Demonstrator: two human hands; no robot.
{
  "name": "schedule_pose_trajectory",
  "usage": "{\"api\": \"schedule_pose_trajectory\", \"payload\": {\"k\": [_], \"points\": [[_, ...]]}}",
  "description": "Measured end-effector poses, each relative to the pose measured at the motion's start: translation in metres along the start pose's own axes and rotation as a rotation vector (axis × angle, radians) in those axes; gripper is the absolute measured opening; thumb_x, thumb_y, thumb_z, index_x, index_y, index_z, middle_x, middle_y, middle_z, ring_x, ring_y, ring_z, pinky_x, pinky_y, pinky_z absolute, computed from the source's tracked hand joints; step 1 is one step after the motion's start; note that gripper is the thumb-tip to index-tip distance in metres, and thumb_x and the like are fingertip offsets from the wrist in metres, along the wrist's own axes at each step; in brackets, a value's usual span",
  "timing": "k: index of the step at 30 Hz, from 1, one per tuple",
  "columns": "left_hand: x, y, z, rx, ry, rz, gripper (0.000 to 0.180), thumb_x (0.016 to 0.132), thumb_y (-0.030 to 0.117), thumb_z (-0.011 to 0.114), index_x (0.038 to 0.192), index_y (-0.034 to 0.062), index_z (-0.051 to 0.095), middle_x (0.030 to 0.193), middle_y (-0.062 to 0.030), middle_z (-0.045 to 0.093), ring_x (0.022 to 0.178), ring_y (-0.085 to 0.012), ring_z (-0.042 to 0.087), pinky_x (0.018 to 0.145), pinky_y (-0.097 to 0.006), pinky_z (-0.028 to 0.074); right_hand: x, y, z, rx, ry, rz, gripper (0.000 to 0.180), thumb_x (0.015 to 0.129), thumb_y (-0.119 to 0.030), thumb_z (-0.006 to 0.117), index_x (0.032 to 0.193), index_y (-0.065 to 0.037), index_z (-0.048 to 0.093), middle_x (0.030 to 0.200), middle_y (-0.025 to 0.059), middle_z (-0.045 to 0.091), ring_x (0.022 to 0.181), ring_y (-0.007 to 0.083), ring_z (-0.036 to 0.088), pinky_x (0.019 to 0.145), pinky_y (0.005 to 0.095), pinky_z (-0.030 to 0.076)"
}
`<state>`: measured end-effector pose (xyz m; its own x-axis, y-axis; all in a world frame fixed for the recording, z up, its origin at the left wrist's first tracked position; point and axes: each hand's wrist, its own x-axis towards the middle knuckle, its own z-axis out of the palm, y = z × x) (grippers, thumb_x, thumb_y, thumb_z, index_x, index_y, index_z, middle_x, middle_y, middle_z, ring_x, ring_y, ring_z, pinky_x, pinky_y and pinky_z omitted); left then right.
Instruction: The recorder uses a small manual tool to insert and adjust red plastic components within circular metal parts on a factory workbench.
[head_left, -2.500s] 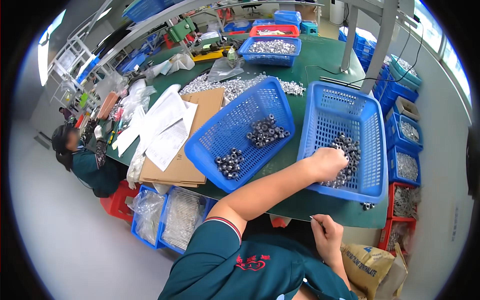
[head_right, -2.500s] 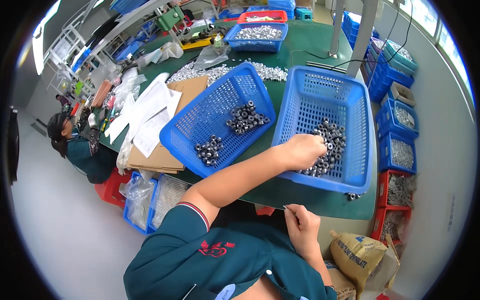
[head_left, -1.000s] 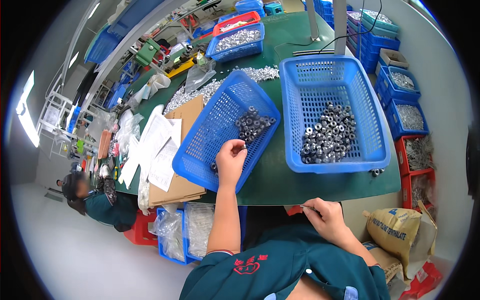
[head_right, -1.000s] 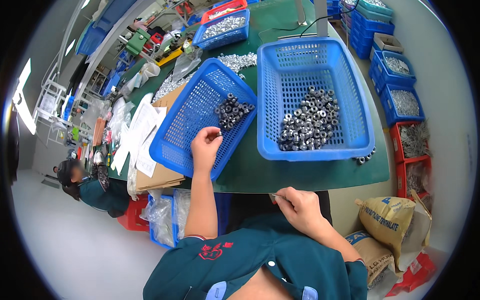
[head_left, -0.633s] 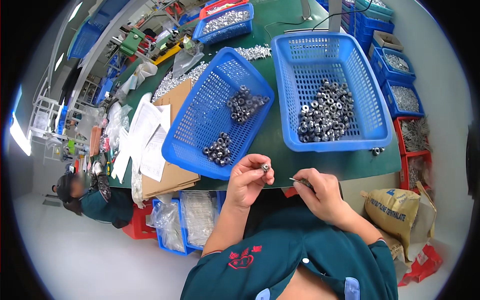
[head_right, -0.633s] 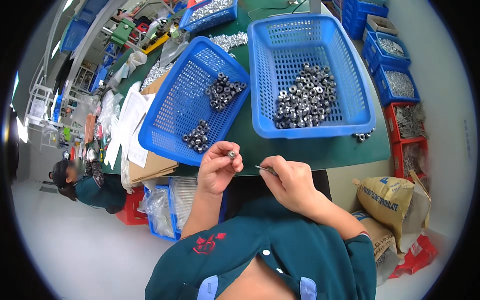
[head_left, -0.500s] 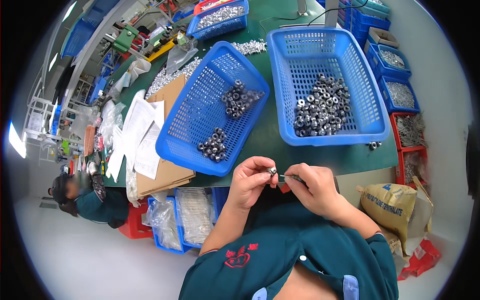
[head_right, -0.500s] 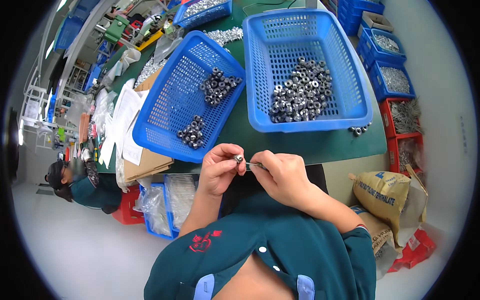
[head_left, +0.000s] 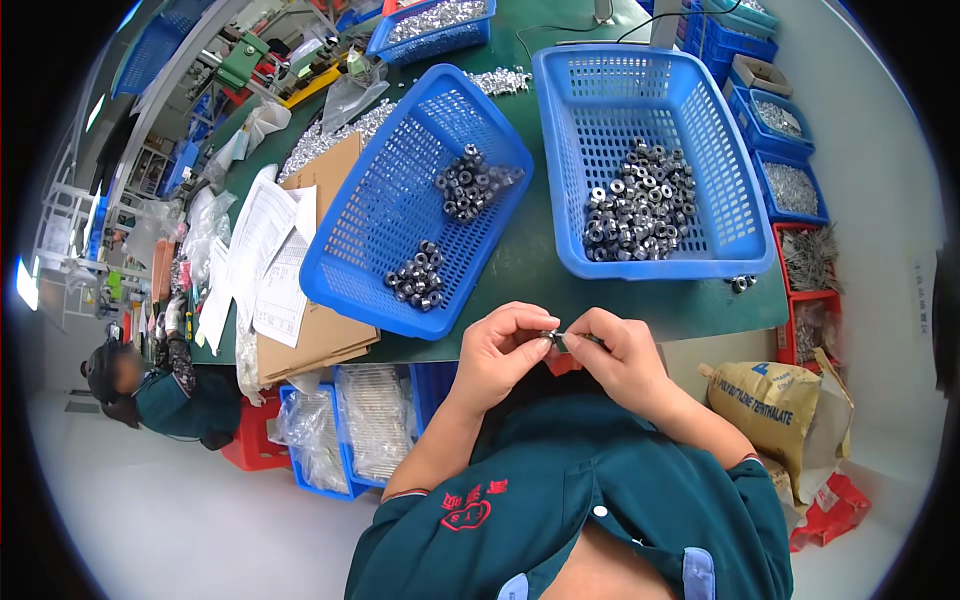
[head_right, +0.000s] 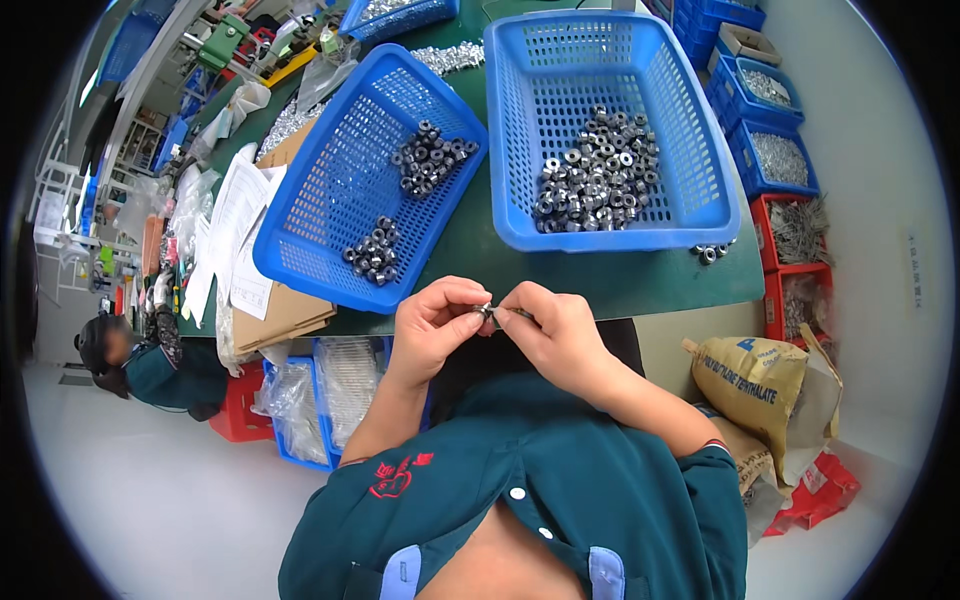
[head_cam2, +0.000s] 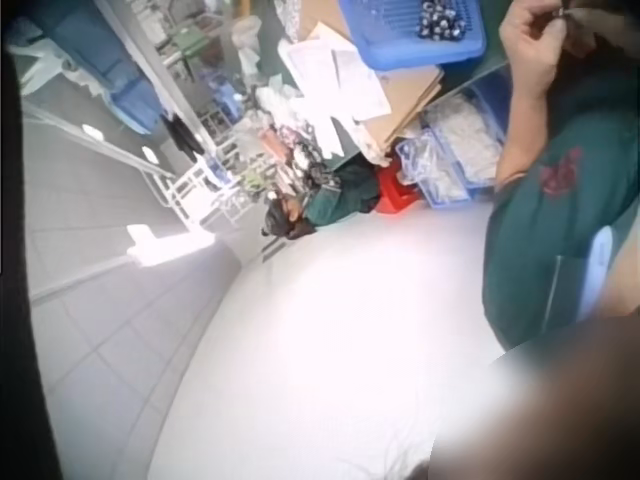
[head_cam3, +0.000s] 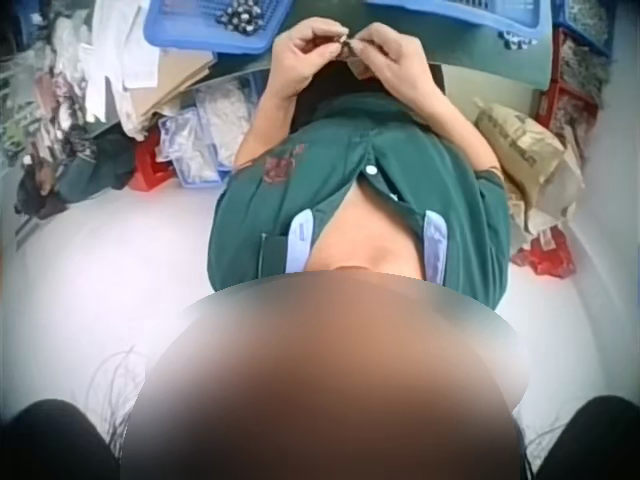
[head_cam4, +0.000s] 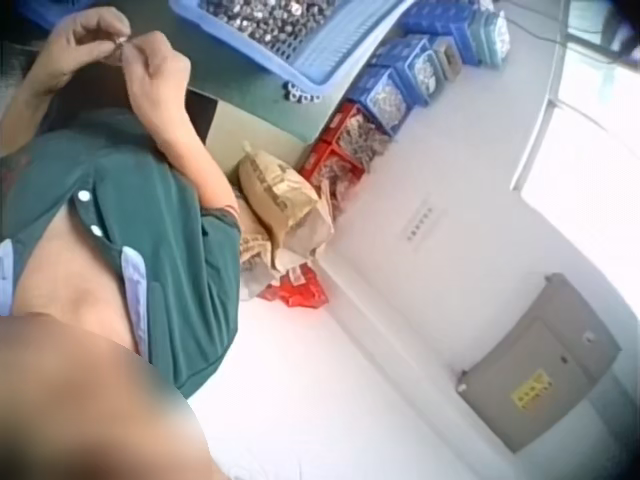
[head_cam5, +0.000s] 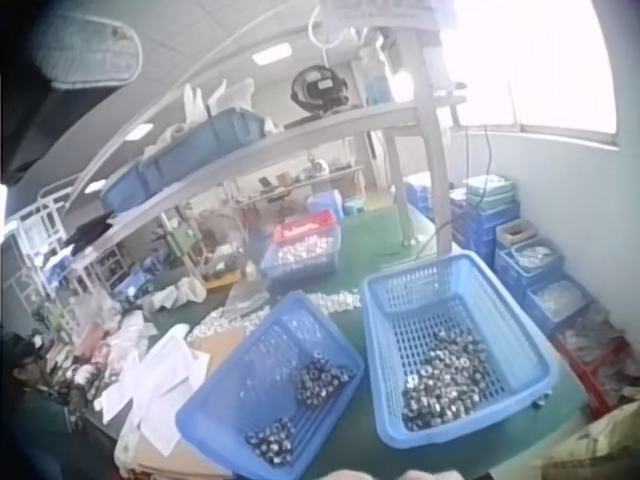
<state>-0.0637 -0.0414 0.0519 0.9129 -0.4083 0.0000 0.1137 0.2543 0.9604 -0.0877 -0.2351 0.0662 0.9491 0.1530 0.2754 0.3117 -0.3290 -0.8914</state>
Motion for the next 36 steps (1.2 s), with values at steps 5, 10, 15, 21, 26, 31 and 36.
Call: {"api": "schedule_pose_trajectory", "payload": {"k": [5, 10, 15, 21, 26, 31, 36], "points": [[0.003, -0.001, -0.001, 0.007, 0.055, -0.023, 0.023, 0.086, -0.007, 0.062, 0.108, -0.0025, 0.066, 0.105, -0.0084, 0.063, 0.088, -0.013, 0.064, 0.077, -0.027, 0.055, 0.0, -0.002, -0.008, 0.411, -0.118, 0.482, 0.017, 0.093, -0.015, 0.064, 0.091, 0.002, 0.062, 0.064, 0.0039, 0.061, 0.057, 0.0074, 0.057, 0.052, 0.0266, 0.045], [0.008, -0.002, -0.006, -0.469, 0.11, -0.142, 0.021, 0.082, -0.002, 0.062, 0.103, 0.0017, 0.064, 0.097, -0.0096, 0.064, 0.083, -0.0176, 0.065, 0.071, -0.029, 0.054, -0.004, -0.007, -0.01, 0.215, 0.002, 0.261, 0.015, 0.092, -0.014, 0.066, 0.088, 0.0, 0.062, 0.063, 0.0048, 0.061, 0.054, 0.0102, 0.058, 0.05, 0.0271, 0.045], [0.009, -0.002, 0.006, -0.573, 0.068, -0.219, 0.018, 0.082, -0.001, 0.06, 0.1, 0.002, 0.062, 0.093, -0.0092, 0.064, 0.082, -0.0195, 0.066, 0.071, -0.031, 0.054, -0.008, 0.004, 0.001, 0.084, 0.069, -0.02, 0.007, 0.086, -0.008, 0.068, 0.086, -0.004, 0.062, 0.064, 0.0094, 0.064, 0.055, 0.0245, 0.064, 0.049, 0.0319, 0.048], [0.008, -0.005, 0.011, -0.381, 0.086, -0.185, 0.018, 0.082, -0.001, 0.063, 0.1, -0.0007, 0.062, 0.093, -0.0139, 0.065, 0.079, -0.0213, 0.067, 0.069, -0.033, 0.055, -0.004, 0.008, -0.005, -0.165, 0.086, -0.244, 0.01, 0.082, -0.004, 0.068, 0.08, -0.005, 0.058, 0.064, 0.0079, 0.063, 0.055, 0.0251, 0.064, 0.049, 0.0331, 0.049], [0.018, 0.009, 0.025, -0.29, 0.048, -0.121, 0.018, 0.085, -0.007, 0.063, 0.103, -0.0016, 0.063, 0.094, -0.0105, 0.068, 0.083, -0.0177, 0.068, 0.076, -0.032, 0.057, -0.002, -0.001, -0.021, -0.442, 0.086, -0.412, 0.01, 0.082, -0.002, 0.067, 0.081, -0.003, 0.057, 0.066, 0.0073, 0.063, 0.053, 0.0237, 0.062, 0.048, 0.0325, 0.048], [0.056, 0.039, 0.05, 0.083, -0.101, -0.032, 0.016, 0.085, -0.005, 0.064, 0.101, -0.0023, 0.063, 0.095, -0.0088, 0.067, 0.085, -0.0146, 0.067, 0.077, -0.029, 0.055, -0.008, 0.0, -0.036, 0.067, 0.238, -0.047, 0.003, 0.091, -0.002, 0.063, 0.092, -0.001, 0.06, 0.065, 0.0069, 0.06, 0.052, 0.0133, 0.057, 0.05, 0.0276, 0.044], [0.145, 0.032, 0.069, 0.816, -0.277, 0.373, 0.015, 0.073, 0.0, 0.061, 0.087, -0.0002, 0.066, 0.084, -0.0136, 0.065, 0.079, -0.0264, 0.065, 0.071, -0.035, 0.052, -0.024, 0.012, -0.04, 0.081, 0.26, 0.12, 0.003, 0.09, -0.001, 0.064, 0.089, 0.0, 0.062, 0.062, 0.0058, 0.054, 0.052, 0.0107, 0.048, 0.05, 0.0268, 0.039]]}}
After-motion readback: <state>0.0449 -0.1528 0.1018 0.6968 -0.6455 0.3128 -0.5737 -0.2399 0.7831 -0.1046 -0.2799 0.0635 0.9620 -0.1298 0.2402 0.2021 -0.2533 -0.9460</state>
